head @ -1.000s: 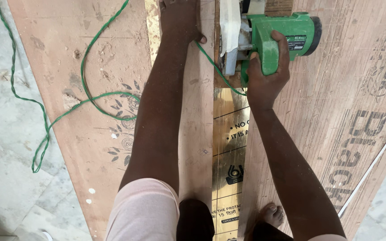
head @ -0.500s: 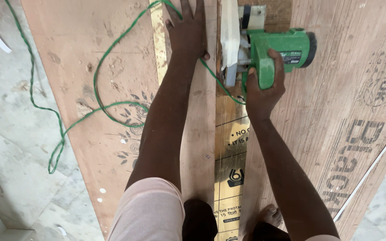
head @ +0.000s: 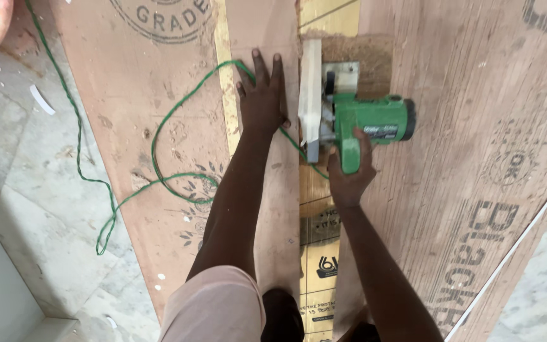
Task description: The person uses a green circular saw to cut a long strip from a large sheet of plywood. They guide the saw along a straight line on the wood, which is placed on a tiled floor, while holding the material steady with their left hand.
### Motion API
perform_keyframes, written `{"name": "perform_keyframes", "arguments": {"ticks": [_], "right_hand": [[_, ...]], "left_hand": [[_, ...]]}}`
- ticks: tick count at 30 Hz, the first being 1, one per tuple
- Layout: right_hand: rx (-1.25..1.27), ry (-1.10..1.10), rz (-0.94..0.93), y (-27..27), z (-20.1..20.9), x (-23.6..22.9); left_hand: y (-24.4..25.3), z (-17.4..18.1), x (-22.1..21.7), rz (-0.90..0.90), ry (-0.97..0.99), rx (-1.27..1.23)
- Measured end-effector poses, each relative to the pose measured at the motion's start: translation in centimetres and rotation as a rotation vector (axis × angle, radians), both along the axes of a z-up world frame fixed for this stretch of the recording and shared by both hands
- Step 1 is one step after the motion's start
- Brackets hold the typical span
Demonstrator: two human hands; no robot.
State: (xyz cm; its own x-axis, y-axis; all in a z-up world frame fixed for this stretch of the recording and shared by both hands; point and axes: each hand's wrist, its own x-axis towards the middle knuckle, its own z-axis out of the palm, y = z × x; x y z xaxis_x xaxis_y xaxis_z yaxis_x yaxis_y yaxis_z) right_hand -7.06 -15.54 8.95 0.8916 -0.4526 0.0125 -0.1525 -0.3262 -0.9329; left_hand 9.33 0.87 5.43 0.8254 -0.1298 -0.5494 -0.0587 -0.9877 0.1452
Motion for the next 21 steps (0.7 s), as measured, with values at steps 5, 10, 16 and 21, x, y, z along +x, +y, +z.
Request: {"name": "perform_keyframes", "arguments": {"ticks": [5,10,16,21], "right_hand": [[-0.074,0.058,0.002,-0.2,0.3,-0.1],[0.0,0.212,-0.066,-0.2,0.6,0.3],[-0.073,0.114,-0.02,-0.2,0.9,0.6],[-0.154,0.021,0.012,-0.2,1.0,1.2]], "left_hand": [[-0.2,0.5,0.2,-0.005,-0.007,-0.011],[-0.4,0.4,0.6,-0.022,-0.019,-0.013],[-0.1,-0.1,0.3,-0.034,-0.047,-0.002],[0.1,0.2,0.7,-0.058,-0.04,-0.01]]}}
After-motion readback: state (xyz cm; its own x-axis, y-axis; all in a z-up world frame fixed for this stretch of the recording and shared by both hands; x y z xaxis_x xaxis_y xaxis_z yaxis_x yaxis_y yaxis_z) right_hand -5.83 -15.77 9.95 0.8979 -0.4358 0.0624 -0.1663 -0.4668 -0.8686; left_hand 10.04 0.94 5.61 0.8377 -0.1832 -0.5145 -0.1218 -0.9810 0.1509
